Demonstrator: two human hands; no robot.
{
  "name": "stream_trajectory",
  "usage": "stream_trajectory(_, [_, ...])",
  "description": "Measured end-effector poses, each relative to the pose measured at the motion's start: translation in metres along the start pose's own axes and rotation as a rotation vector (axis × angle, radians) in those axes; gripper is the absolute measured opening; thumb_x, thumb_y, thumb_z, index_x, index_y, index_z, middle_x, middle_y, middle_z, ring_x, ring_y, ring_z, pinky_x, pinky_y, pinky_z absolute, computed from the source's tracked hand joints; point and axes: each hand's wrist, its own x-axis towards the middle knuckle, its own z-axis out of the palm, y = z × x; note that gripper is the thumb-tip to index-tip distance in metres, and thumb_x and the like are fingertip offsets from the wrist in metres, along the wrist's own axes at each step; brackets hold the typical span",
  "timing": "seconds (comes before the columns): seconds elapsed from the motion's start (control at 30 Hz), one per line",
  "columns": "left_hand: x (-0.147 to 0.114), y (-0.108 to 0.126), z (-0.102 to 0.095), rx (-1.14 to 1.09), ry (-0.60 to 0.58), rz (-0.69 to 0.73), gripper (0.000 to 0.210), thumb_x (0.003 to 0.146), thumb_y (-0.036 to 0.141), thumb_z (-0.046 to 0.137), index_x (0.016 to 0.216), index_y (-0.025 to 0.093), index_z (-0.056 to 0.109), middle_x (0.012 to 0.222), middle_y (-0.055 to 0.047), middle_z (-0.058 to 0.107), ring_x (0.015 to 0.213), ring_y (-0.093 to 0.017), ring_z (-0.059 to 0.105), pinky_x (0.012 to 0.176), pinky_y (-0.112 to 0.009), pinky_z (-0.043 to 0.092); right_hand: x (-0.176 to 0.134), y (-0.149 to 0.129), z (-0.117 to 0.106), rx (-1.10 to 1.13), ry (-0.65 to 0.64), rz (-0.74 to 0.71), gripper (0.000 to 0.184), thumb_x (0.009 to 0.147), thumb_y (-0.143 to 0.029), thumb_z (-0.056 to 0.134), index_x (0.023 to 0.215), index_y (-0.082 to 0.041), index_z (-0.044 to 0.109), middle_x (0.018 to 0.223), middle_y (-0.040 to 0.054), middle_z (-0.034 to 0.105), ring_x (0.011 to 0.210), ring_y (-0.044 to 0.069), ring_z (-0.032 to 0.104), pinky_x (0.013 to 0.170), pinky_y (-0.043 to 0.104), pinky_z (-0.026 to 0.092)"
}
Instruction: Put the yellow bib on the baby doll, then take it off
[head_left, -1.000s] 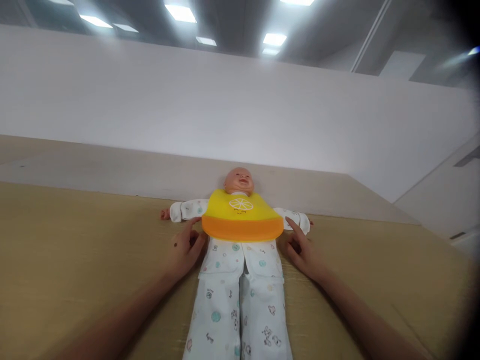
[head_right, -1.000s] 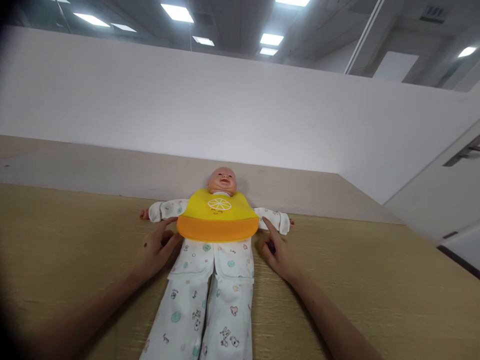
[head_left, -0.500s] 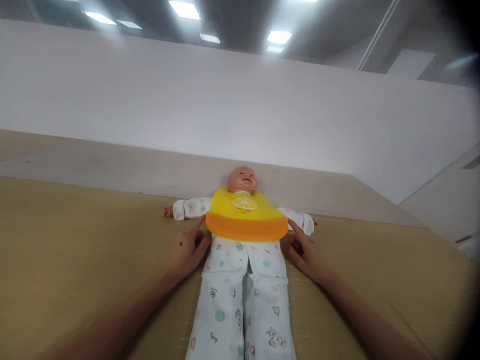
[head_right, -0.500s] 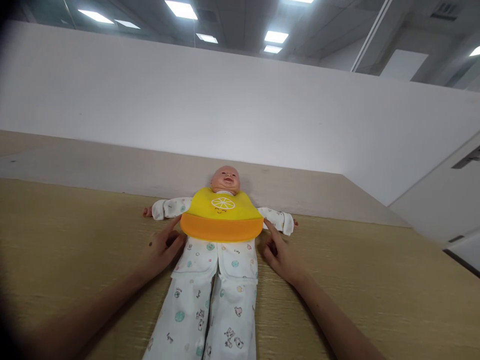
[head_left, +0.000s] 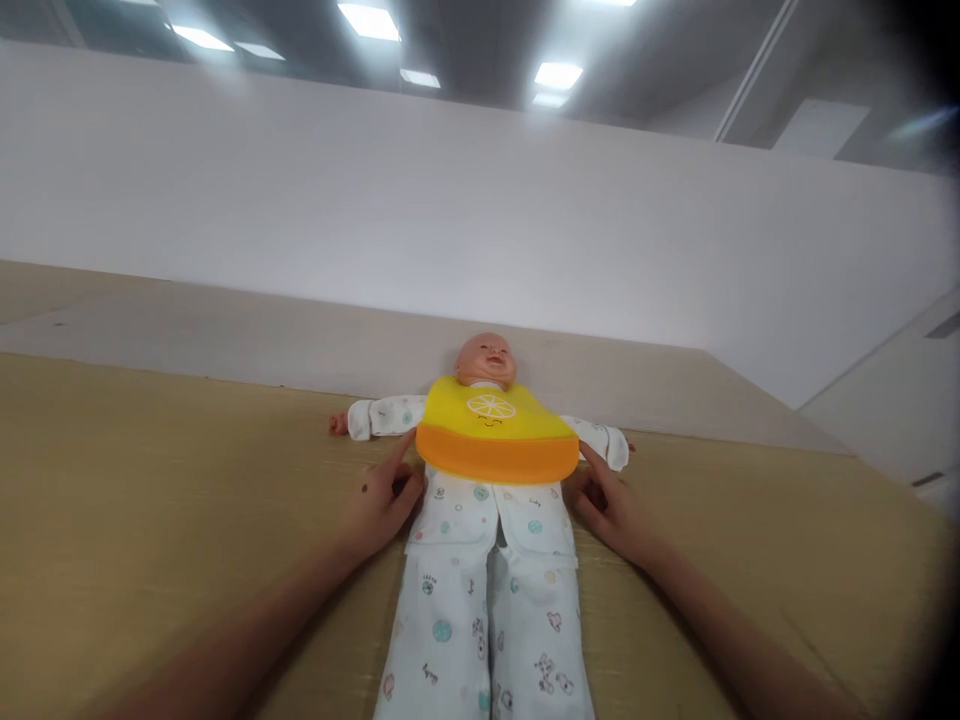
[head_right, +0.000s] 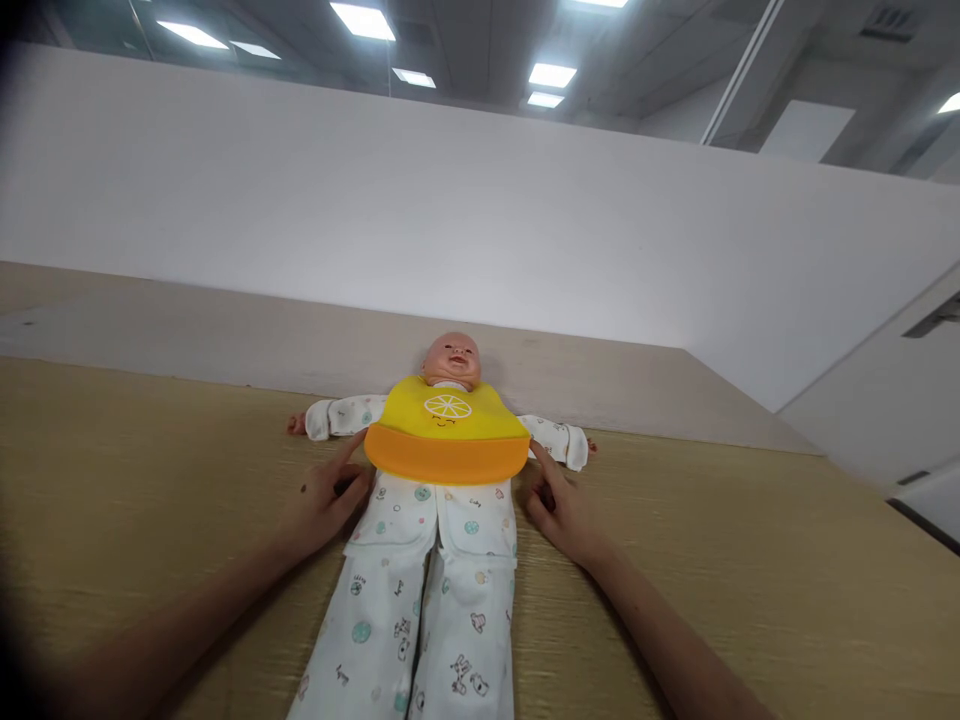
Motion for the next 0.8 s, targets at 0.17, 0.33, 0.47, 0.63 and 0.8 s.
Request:
stream_trajectory(0.17, [0.001,0.001,-0.001,-0.018,-0.001,-0.015,0.058,0.086,0.031,0.041,0.141,0.012,0.037,0.058,0.006,0.054,0.055,-0.014,0.047,0.061,-0.027,0.039,0.001,0.005,0.000,0.051,0.010,0.009,0.060,0.088,-0.028,0.045,0.143,-0.016,0.027,0.073,-0.0021,0.053,0.060,0.012,0.050,0.057,0.026,0.044])
stream_trajectory(0.33, [-0.001,0.000,0.000,-0.025,-0.005,-0.016,0.058,0.086,0.030,0.041,0.141,0.012,0.038,0.058,0.007,0.052,0.055,-0.013,0.046,0.061,-0.027,0.039,0.002,0.005,-0.001,0.081,0.004,0.019,0.059,0.088,-0.027,0.046,0.143,-0.018,0.029,0.074,-0.0026,0.052,0.061,0.011,0.049,0.057,0.025,0.044])
stream_trajectory(0.47, [0.000,-0.003,0.000,-0.037,0.046,-0.032,0.053,0.085,0.028,0.042,0.136,0.014,0.045,0.056,0.007,0.051,0.053,-0.013,0.045,0.058,-0.026,0.038,0.002,0.005,-0.001,0.078,-0.006,0.020,0.057,0.087,-0.026,0.046,0.142,-0.017,0.031,0.073,-0.0027,0.053,0.060,0.011,0.050,0.057,0.024,0.044])
stream_trajectory(0.63, [0.007,-0.012,-0.007,-0.036,0.182,-0.172,0.033,0.082,0.028,0.043,0.102,0.017,0.067,0.062,0.002,0.059,0.055,-0.014,0.050,0.054,-0.026,0.038,0.002,0.009,0.000,0.051,0.030,0.016,0.048,0.089,-0.031,0.045,0.135,-0.016,0.042,0.071,-0.0013,0.056,0.059,0.012,0.052,0.056,0.025,0.045])
stream_trajectory(0.8, [0.012,-0.015,-0.011,0.004,0.130,-0.157,0.026,0.081,0.027,0.044,0.089,0.019,0.067,0.069,-0.001,0.066,0.062,-0.016,0.058,0.059,-0.028,0.042,0.004,0.004,-0.003,0.052,0.047,0.031,0.033,0.089,-0.031,0.043,0.115,-0.016,0.057,0.069,0.0005,0.059,0.060,0.014,0.053,0.057,0.027,0.045])
